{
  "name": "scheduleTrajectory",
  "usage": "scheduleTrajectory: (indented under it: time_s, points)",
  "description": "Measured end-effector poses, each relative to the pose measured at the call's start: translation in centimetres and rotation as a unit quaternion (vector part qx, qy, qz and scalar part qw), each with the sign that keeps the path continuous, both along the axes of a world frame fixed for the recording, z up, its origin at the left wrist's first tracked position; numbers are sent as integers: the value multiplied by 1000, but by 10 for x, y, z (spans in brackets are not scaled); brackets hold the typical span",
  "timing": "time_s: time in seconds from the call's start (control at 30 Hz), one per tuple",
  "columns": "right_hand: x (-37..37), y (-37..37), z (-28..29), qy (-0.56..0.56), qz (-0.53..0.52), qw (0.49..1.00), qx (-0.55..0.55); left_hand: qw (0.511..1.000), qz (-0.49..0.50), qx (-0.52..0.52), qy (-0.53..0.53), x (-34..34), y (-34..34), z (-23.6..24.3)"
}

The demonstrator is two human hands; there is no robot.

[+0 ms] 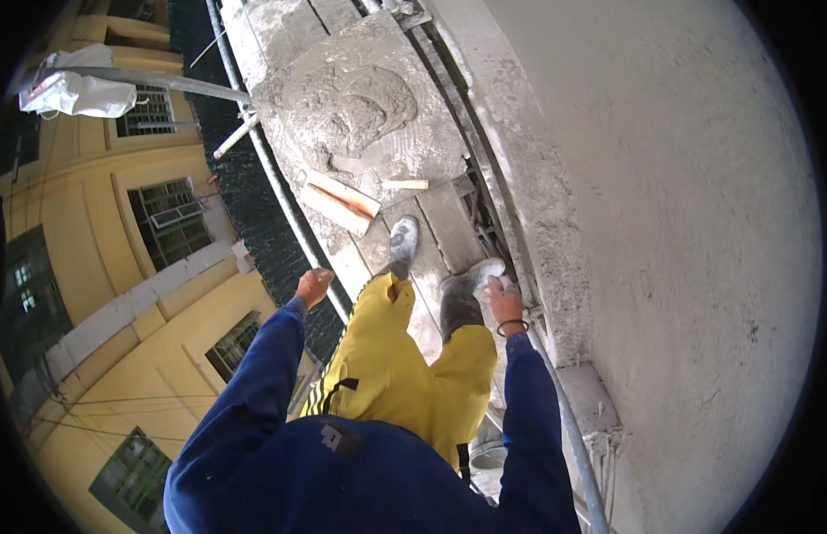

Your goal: The person is plastering a ceiling from a scaffold. They use a long straight edge to level the wet plaster and a trowel to apply additional material to fill gaps. The person works methodically across the surface, smoothing and refining the finish.

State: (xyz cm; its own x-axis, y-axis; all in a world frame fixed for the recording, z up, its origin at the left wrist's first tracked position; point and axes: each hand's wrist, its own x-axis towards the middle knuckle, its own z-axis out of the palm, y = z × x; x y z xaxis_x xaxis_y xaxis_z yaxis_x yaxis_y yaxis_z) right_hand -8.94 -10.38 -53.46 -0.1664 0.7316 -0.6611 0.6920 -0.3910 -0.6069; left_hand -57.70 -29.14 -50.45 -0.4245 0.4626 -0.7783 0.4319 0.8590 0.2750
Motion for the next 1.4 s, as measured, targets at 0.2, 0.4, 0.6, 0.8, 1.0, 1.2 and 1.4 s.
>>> scheduleTrajectory:
  time_s: [0.2, 0.4, 0.6, 0.8, 1.0, 1.2, 1.4]
  points:
    - [-192, 111, -113, -80, 282, 955, 39, 991, 123, 7, 46, -3, 46, -171]
    - [-292, 145, -301, -100, 459, 867, 166, 936, 176, 99, 288, -61, 74, -353]
    - [-327, 135, -333, -116, 490, 855, 125, 839, 483, 234, -86, -70, 89, -427]
    - [-347, 118, -349, -21, 472, 881, 1, 881, 379, 81, 269, -53, 114, -431]
    - [-357, 159, -330, 71, 489, 832, -253, 827, 435, 31, 355, -34, 145, -408]
    - [-414, 137, -444, 151, 736, 641, 154, 874, 387, 205, 211, -61, 87, -423]
    - [-374, 170, -339, -20, 604, 795, 44, 765, 492, 416, 4, -45, 62, -337]
